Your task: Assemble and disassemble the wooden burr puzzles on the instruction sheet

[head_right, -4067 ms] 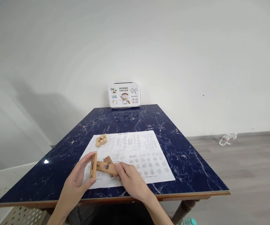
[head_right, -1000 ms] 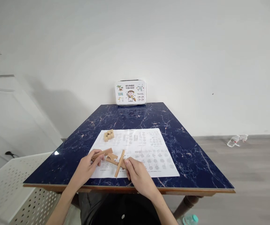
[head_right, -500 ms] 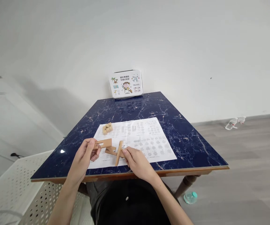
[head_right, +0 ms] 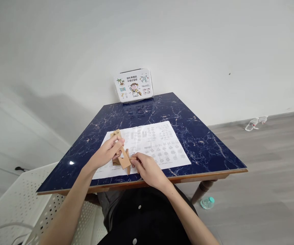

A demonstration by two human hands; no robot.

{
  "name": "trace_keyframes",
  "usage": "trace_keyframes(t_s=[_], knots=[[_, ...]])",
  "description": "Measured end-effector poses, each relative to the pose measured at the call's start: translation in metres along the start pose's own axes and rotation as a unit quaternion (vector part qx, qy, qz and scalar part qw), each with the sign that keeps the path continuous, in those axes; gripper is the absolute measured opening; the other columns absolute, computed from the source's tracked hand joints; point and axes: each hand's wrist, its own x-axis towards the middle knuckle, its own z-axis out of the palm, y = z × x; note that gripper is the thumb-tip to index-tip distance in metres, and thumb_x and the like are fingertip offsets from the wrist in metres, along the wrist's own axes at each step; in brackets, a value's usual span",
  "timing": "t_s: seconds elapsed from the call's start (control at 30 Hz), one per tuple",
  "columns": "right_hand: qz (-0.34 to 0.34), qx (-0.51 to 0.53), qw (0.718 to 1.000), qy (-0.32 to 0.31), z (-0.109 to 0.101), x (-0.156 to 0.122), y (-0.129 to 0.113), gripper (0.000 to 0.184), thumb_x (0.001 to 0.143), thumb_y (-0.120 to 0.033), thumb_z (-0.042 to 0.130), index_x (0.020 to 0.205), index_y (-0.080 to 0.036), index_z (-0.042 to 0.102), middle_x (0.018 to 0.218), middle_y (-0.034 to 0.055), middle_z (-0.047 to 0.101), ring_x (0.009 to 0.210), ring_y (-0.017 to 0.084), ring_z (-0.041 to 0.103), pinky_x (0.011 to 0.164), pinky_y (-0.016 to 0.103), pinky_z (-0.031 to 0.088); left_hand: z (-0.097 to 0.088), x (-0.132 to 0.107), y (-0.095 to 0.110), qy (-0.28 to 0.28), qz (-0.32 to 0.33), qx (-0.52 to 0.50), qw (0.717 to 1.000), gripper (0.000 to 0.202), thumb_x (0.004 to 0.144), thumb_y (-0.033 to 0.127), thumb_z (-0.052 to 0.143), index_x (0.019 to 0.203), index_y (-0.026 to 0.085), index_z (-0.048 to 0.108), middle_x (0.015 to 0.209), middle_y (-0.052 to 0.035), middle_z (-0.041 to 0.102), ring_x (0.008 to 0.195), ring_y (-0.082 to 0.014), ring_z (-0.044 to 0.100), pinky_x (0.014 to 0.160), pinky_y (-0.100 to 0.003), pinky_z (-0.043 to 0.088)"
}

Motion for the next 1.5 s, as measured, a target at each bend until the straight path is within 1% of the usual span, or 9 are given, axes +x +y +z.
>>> trace_keyframes(t_s=[0.1,0.2,0.4,0.57,0.7,0.9,1.07,1.2,1.5], knots=[[0.003,-0.007,1.0,-0.002,0.0,-0.001,0.0,0.024,0.109,-0.034,0.044,0.101,-0.02,0.062,0.081,0.0011,0.063,0.069,0.017,0.055,0.066,0.029,0.041,-0.001,0.008,-0.001,-0.007,0.009,0.02,1.0,0.035,0.1,0.054,0.058,0.085,0.024,0.047,0.05,0.0099,0.037,0.042,-0.0092,0.034,0.046,-0.022,0.029],[0.001,-0.005,1.0,-0.001,0.0,0.0,0.0,0.023,0.108,-0.033,0.047,0.097,-0.02,0.061,0.077,-0.0002,0.062,0.067,0.017,0.055,0.066,0.029,0.04,-0.001,0.007,0.001,0.026,0.03,0.022,0.999,0.035,0.105,0.053,0.051,0.088,0.022,0.052,0.055,0.0066,0.045,0.048,-0.0107,0.042,0.051,-0.023,0.037],[-0.005,-0.013,1.0,0.005,0.0,0.0,-0.002,0.026,0.109,-0.035,0.046,0.099,-0.021,0.065,0.078,0.0002,0.064,0.069,0.018,0.057,0.068,0.03,0.041,0.003,-0.022,0.002,0.148,0.053,0.01,0.988,0.039,0.108,0.051,0.044,0.123,0.018,0.057,0.079,-0.002,0.064,0.055,-0.0119,0.047,0.058,-0.028,0.042],[-0.01,-0.026,1.0,0.015,0.0,0.001,-0.004,0.025,0.109,-0.033,0.046,0.099,-0.021,0.066,0.084,0.0016,0.067,0.073,0.018,0.059,0.071,0.03,0.042,0.02,-0.044,-0.002,0.191,0.031,0.064,0.979,0.044,0.107,0.049,0.045,0.138,0.018,0.049,0.094,-0.0047,0.069,0.063,-0.0131,0.053,0.068,-0.03,0.05],[-0.013,-0.024,0.999,0.019,0.001,0.001,-0.003,0.026,0.109,-0.034,0.046,0.096,-0.021,0.064,0.085,0.0016,0.067,0.074,0.018,0.06,0.071,0.03,0.042,0.034,-0.049,-0.002,0.234,0.011,0.096,0.967,0.043,0.105,0.048,0.05,0.136,0.019,0.05,0.089,-0.0034,0.071,0.06,-0.0143,0.059,0.066,-0.03,0.051],[-0.022,-0.033,0.999,0.021,0.002,0.001,-0.003,0.025,0.109,-0.033,0.046,0.098,-0.021,0.065,0.085,0.0016,0.067,0.075,0.018,0.06,0.072,0.03,0.041,0.042,-0.053,-0.002,0.213,-0.002,0.145,0.966,0.038,0.106,0.051,0.047,0.122,0.02,0.061,0.081,-0.0036,0.072,0.062,-0.0171,0.062,0.06,-0.028,0.047],[-0.018,-0.038,0.999,0.027,0.002,-0.001,-0.002,0.027,0.11,-0.037,0.046,0.098,-0.021,0.065,0.084,0.0023,0.067,0.073,0.019,0.059,0.07,0.031,0.041,0.052,-0.054,0.001,0.221,-0.011,0.034,0.975,0.045,0.106,0.052,0.046,0.138,0.021,0.048,0.07,0.001,0.067,0.055,-0.0151,0.056,0.056,-0.026,0.043],[-0.022,-0.04,0.998,0.034,0.003,-0.002,-0.001,0.029,0.11,-0.04,0.047,0.099,-0.021,0.067,0.086,0.0037,0.07,0.073,0.019,0.059,0.07,0.031,0.042,0.064,-0.052,0.002,0.255,-0.02,-0.064,0.965,0.049,0.102,0.055,0.053,0.138,0.024,0.042,0.064,0.005,0.064,0.048,-0.0129,0.053,0.049,-0.023,0.042],[-0.027,-0.042,0.998,0.039,0.003,-0.002,-0.004,0.029,0.109,-0.04,0.049,0.098,-0.021,0.068,0.082,0.0031,0.068,0.07,0.019,0.059,0.067,0.031,0.042,0.082,-0.051,-0.002,0.319,0.013,-0.088,0.944,0.044,0.103,0.051,0.055,0.136,0.025,0.041,0.062,0.007,0.065,0.045,-0.0119,0.054,0.048,-0.022,0.046]])
